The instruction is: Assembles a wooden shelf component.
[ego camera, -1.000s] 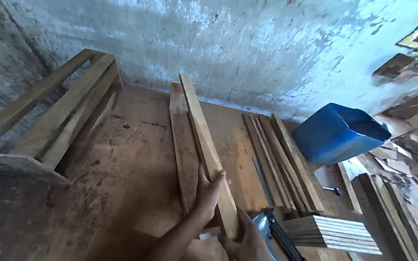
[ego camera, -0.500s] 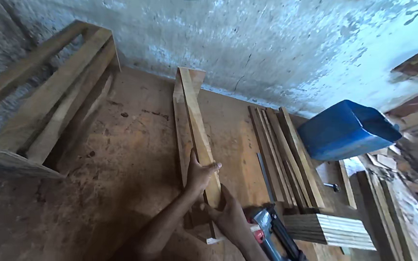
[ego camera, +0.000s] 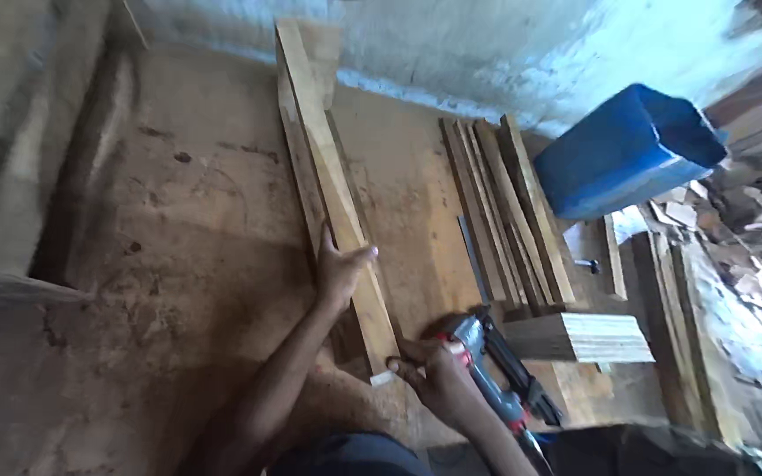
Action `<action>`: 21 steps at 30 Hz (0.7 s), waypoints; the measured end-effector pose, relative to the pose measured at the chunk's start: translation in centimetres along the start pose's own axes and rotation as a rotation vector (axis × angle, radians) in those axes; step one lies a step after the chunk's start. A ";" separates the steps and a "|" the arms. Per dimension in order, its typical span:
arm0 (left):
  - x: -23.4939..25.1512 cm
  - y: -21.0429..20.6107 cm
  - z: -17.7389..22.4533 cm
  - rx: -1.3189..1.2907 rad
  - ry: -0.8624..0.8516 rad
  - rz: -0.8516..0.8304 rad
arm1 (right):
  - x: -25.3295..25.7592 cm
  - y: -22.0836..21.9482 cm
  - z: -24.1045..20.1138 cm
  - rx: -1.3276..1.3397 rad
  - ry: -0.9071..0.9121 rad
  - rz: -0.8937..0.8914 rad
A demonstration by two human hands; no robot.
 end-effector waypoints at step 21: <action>0.1 0.0 -0.4 -0.088 0.001 -0.036 | -0.7 -1.0 1.0 -0.022 0.058 0.099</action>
Point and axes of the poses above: each hand's wrist, its own x-axis towards the middle knuckle, its own y-axis out of the back of the hand, z = x × y, the point moved 7 cm from there along x, towards the middle knuckle, and after that the axes turned 4 degrees about x, right-handed, at the moved point
